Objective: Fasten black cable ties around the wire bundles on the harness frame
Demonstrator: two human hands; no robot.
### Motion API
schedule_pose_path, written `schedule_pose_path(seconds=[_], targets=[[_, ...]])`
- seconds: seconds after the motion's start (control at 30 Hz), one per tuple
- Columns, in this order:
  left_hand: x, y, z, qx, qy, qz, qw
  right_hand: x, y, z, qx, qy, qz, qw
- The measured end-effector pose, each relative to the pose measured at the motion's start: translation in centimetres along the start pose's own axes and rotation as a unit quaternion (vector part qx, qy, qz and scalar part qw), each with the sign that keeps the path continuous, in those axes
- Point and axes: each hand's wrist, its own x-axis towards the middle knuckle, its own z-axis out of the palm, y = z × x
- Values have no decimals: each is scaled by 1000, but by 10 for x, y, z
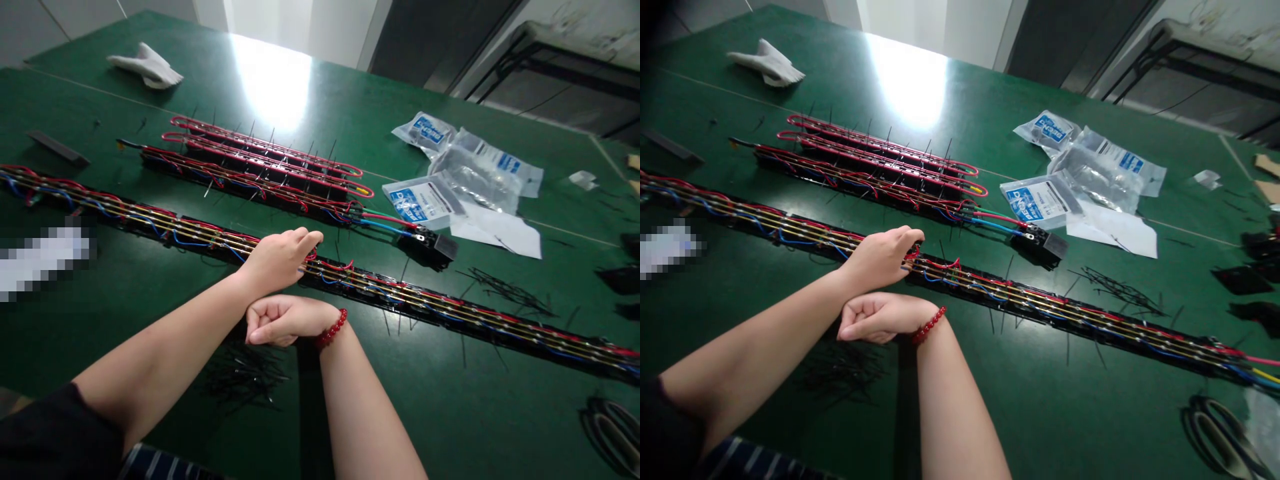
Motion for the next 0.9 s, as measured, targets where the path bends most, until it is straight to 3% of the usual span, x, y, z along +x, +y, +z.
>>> schedule_pose_path(seconds=[0.17,0.37,0.5,0.6,0.67,0.77,0.9], targets=[[-3,0,5,2,24,7,1000,-1,-1,0,-15,0,13,1000],[-2,3,-1,-22,-9,5,1000,0,0,0,-39,-5,19,999],[-2,-2,-19,-64,-73,8,995,1,2,1,-25,3,0,1000],[2,-10,-35,-153,-148,14,977,2,2,2,-11,12,-4,1000],[10,-16,-41,-218,-163,-20,962,2,2,3,-11,6,0,1000],[32,-22,-41,-244,-175,-62,952,2,1,3,-11,3,-3,1000],[60,-29,-36,-223,-267,-32,937,2,0,2,-11,0,-11,1000]])
